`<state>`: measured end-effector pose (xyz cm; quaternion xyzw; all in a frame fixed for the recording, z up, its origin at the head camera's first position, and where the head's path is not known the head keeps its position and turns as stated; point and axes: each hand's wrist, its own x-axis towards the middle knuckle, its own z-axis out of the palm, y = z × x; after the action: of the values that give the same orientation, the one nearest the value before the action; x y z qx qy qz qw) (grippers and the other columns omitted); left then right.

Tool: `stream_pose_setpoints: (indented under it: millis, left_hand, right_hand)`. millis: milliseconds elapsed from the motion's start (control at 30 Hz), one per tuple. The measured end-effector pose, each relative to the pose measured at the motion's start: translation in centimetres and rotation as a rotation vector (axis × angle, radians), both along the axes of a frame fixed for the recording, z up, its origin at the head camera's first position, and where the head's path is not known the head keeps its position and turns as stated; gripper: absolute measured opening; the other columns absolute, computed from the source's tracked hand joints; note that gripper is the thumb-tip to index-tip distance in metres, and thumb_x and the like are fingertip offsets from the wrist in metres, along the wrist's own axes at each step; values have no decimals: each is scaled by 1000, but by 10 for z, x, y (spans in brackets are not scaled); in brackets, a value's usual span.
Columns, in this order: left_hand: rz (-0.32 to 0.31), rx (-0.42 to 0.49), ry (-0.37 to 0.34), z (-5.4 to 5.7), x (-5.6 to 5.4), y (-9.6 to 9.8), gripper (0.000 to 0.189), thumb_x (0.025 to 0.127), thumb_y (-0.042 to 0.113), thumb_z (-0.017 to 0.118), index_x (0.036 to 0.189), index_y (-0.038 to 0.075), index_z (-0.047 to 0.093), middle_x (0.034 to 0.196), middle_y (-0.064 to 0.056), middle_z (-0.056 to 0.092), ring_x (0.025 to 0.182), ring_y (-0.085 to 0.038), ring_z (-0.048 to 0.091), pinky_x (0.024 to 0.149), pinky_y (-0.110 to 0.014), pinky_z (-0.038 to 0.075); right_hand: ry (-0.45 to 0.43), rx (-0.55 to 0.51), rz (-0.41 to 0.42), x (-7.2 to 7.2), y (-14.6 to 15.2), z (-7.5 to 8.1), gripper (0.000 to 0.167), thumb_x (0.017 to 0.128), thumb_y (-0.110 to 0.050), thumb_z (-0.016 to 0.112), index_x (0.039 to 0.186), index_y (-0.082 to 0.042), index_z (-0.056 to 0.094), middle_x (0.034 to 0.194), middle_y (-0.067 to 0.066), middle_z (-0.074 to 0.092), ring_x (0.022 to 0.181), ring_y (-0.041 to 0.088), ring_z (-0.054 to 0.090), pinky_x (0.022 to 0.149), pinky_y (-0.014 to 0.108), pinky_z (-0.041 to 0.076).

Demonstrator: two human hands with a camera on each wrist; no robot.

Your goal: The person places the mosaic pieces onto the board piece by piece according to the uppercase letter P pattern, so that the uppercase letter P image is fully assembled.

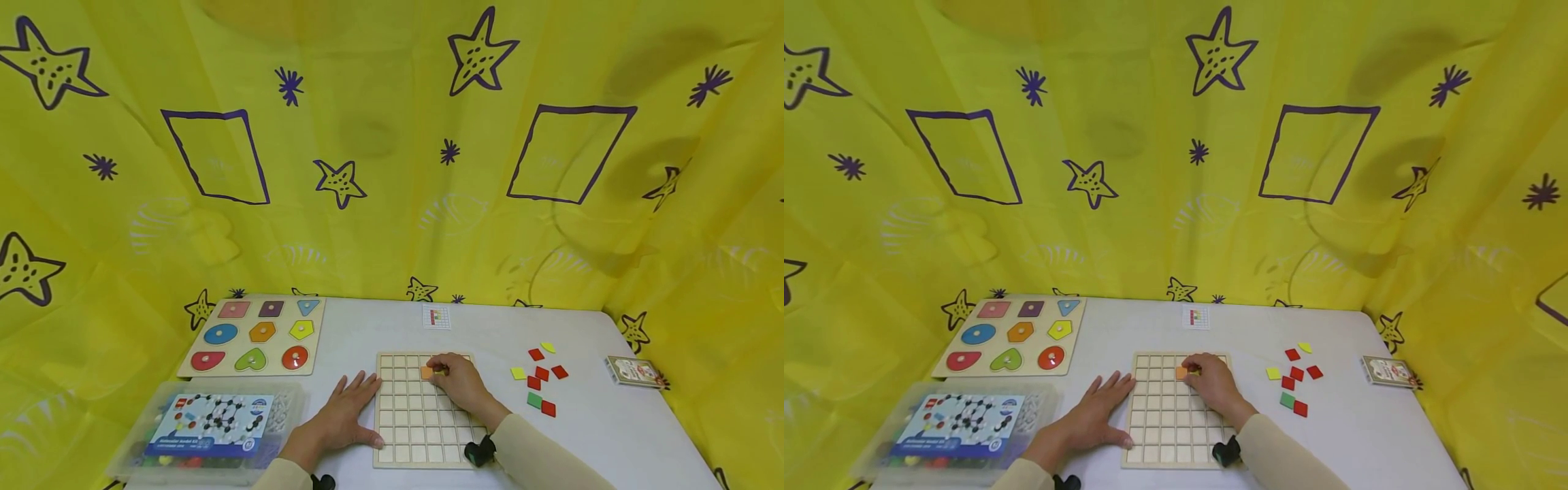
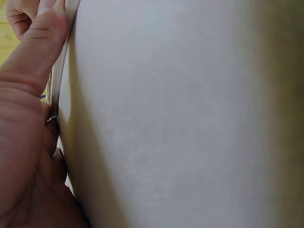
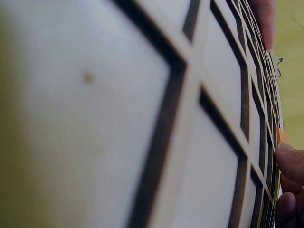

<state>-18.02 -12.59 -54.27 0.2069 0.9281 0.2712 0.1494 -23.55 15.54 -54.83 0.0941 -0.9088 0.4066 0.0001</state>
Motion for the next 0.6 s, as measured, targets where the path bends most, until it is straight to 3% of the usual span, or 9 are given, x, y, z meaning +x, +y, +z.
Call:
stream_pose_setpoints:
  millis: [600]
  left_hand:
    - [-3,-6,9,-2,-1,0,117,70,54,92,164,8,38,172,-10,34,163,-36,18,133,-61,5]
  right_hand:
    - [7,-10,9,1,1,0,21,87,-5,84,107,-11,79,97,-3,72,88,12,59,80,32,53]
